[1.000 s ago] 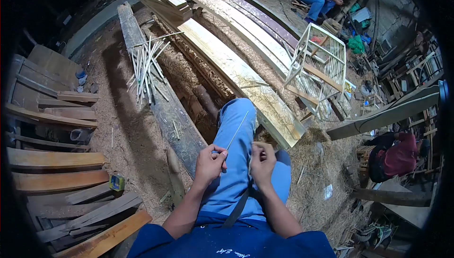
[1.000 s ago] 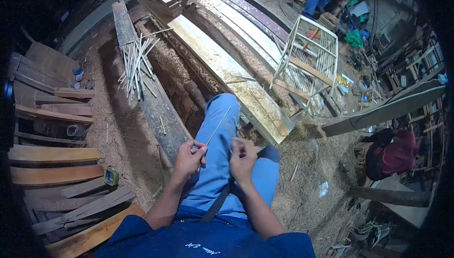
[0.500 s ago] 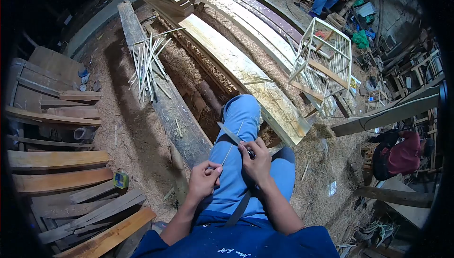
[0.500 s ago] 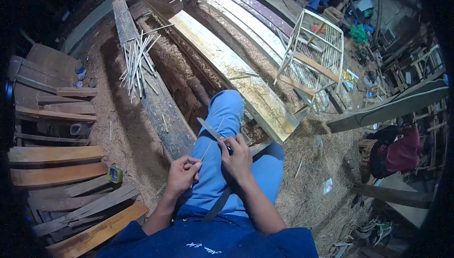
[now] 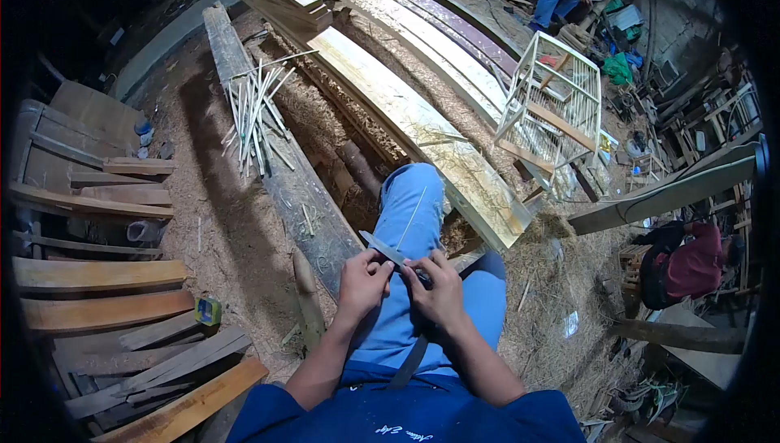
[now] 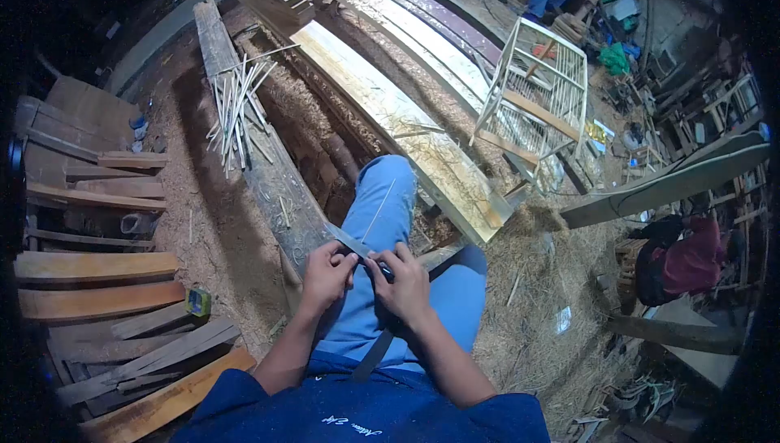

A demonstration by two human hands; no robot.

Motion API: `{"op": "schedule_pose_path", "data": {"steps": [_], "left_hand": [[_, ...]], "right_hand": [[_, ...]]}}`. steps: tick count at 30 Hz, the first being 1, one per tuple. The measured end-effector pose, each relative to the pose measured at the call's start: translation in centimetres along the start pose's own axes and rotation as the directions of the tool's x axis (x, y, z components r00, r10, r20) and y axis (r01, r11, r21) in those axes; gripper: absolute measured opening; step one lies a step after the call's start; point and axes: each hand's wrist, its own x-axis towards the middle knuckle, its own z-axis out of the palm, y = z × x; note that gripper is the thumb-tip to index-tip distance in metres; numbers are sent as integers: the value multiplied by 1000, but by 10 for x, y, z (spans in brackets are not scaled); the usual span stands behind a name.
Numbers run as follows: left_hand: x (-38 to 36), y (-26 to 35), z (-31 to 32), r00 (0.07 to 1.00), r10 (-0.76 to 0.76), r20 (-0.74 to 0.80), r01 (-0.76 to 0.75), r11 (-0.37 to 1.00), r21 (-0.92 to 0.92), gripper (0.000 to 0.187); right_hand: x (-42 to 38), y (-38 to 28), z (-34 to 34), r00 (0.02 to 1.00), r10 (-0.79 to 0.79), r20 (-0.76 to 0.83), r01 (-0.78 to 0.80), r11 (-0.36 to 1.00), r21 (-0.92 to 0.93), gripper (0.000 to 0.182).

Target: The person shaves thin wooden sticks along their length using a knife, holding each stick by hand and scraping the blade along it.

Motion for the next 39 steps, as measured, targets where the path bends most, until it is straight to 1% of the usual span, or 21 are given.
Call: {"op": "schedule_pose_path", "data": {"steps": [1, 5, 6, 7, 9, 11, 13, 16, 20, 21, 23, 26, 29, 31, 32, 34, 38, 39], "left_hand": [[3, 1, 1, 1000, -3, 4, 3, 999, 38, 20], [-4, -6, 1, 999, 39, 35, -38, 998, -40, 21], [-8, -5, -2, 998, 0, 63, 3, 999, -50, 22], [-12, -5, -5, 998, -2, 63, 5, 999, -48, 22], [-21, -11, -11, 993, -79, 90, 87, 992, -88, 23], [-30, -20, -18, 992, -85, 93, 95, 990, -106, 23], [-40, -21, -23, 985, -130, 116, 147, 978, -146, 23], [-43, -22, -24, 985, -131, 114, 151, 972, -182, 23], [-31, -18, -18, 989, -109, 101, 126, 975, -182, 23], [-26, -14, -14, 989, -110, 100, 127, 974, -185, 23], [-13, -5, -7, 996, -54, 76, 65, 984, -163, 23], [3, -7, -3, 995, -38, 88, 51, 988, -145, 23], [4, -12, -3, 994, -33, 103, 48, 988, -147, 24], [-2, -12, -4, 993, -37, 111, 58, 980, -192, 24], [-5, -12, -5, 993, -38, 112, 59, 980, -191, 24], [-11, -14, -8, 994, -50, 101, 68, 980, -189, 24], [-22, -16, -10, 994, -61, 87, 77, 979, -188, 25], [-23, -19, -11, 995, -55, 81, 72, 974, -214, 25]], "right_hand": [[1, 1, 0, 1000, 18, -12, -18, 1000, 5, 15], [5, 4, 1, 996, 70, -53, -70, 998, 2, 15], [8, 6, 1, 996, 73, -54, -73, 997, 4, 15], [11, 10, 0, 994, 93, -62, -93, 996, -4, 14], [17, 16, -1, 991, 115, -67, -116, 993, -11, 14], [23, 23, 0, 988, 113, -105, -117, 993, -30, 14], [31, 31, 1, 985, 131, -113, -133, 991, -14, 14], [37, 30, 3, 980, 131, -152, -141, 988, -60, 15], [28, 24, 1, 989, 109, -102, -115, 992, -47, 15], [22, 18, 1, 993, 96, -63, -97, 995, -11, 16], [10, 6, -2, 998, 59, -7, -59, 998, 37, 16], [3, 4, 0, 998, 57, -2, -57, 998, 15, 16], [10, 7, 0, 997, 76, 1, -76, 996, 51, 16], [13, 9, 3, 994, 84, -66, -84, 996, 6, 12], [14, 10, 3, 994, 86, -66, -85, 996, 7, 12], [14, 9, 1, 994, 106, -16, -106, 994, 3, 15], [12, 7, 2, 996, 84, -17, -85, 995, -55, 16], [12, 4, 2, 997, 82, -8, -83, 994, -73, 16]]}}
